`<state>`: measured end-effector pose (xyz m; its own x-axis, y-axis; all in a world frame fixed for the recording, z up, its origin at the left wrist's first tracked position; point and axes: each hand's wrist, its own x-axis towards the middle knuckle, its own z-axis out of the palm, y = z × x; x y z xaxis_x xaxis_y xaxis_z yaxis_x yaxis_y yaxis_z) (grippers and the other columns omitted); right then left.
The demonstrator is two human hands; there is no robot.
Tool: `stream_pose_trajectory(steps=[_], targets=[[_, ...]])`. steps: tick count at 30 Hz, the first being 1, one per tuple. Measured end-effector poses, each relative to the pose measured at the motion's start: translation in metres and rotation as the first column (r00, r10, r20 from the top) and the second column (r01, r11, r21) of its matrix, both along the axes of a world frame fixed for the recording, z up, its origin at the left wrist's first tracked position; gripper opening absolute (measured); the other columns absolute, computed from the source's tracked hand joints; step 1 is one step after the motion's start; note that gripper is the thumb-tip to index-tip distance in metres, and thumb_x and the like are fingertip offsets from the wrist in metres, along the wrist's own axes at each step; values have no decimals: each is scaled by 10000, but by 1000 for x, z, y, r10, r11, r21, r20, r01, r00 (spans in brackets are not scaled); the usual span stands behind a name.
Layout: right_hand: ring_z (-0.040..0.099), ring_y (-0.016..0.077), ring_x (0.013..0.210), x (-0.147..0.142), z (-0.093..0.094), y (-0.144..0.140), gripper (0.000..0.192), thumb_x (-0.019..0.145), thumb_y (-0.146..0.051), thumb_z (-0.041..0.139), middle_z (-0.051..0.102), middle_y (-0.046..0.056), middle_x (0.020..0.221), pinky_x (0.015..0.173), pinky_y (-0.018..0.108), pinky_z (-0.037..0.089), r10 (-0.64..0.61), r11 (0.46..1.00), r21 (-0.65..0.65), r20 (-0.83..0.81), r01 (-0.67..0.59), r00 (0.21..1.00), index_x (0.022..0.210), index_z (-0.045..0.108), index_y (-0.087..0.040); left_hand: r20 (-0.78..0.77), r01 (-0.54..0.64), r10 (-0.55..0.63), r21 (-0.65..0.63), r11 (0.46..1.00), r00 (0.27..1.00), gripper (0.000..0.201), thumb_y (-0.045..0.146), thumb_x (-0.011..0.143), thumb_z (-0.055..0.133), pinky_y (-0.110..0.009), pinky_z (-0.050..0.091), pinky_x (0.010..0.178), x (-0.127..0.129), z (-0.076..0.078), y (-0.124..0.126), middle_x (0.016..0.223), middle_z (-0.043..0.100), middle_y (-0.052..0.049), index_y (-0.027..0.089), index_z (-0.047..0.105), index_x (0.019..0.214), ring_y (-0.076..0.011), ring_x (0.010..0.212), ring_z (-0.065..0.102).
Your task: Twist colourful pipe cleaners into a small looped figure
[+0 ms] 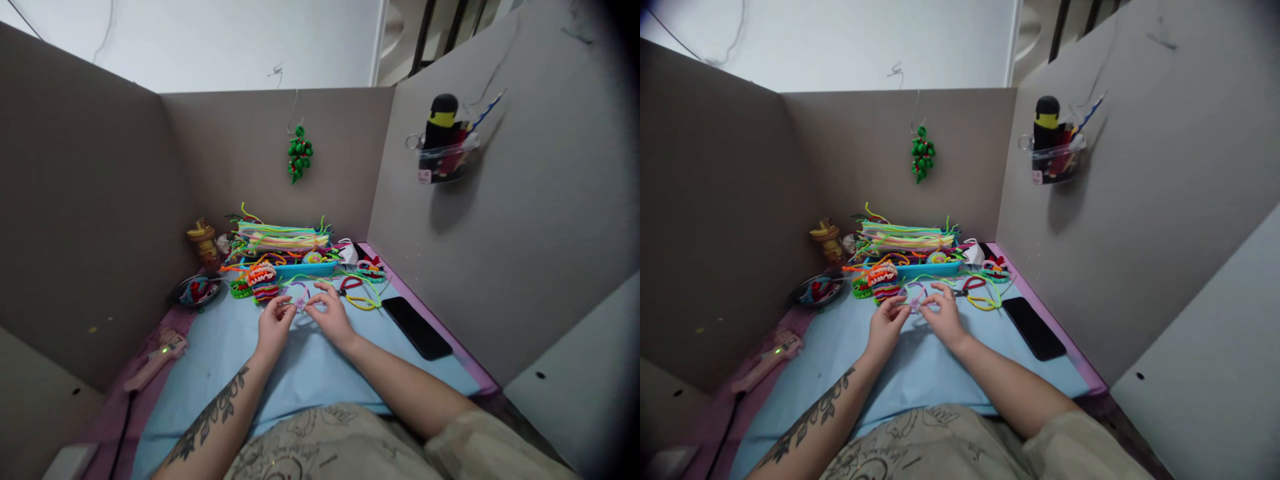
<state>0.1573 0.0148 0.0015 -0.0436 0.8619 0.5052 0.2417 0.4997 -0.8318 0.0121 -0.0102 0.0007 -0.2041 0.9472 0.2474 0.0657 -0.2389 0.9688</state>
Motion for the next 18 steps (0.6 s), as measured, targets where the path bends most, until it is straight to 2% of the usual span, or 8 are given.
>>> stream_pose_trajectory(steps=[8, 15, 18], targets=[[449, 215, 1093, 3, 1, 3, 48, 657, -216, 676, 480, 62, 1107, 976, 369, 291, -23, 998, 62, 35, 21, 999, 675, 634, -203, 14, 56, -56, 3, 998, 998, 333, 318, 683, 647, -242, 454, 619, 0, 0, 0, 694, 655, -22, 162, 515, 946, -156, 678, 626], [457, 210, 1074, 4, 1, 6, 93, 648, -263, 678, 501, 53, 1055, 959, 353, 303, -5, 999, 38, 28, 4, 1000, 712, 645, -205, 17, 80, -80, 4, 997, 997, 350, 322, 679, 649, -243, 455, 614, 0, 0, 0, 670, 649, -17, 155, 510, 953, -159, 672, 629], [464, 207, 1070, 5, -1, 11, 124, 632, -270, 691, 513, 58, 1039, 956, 348, 309, 41, 999, -25, 21, -41, 999, 733, 659, -206, 22, 88, -88, 2, 996, 996, 355, 313, 682, 645, -240, 448, 615, 0, 0, 0, 675, 649, -17, 158, 497, 965, -152, 669, 621]])
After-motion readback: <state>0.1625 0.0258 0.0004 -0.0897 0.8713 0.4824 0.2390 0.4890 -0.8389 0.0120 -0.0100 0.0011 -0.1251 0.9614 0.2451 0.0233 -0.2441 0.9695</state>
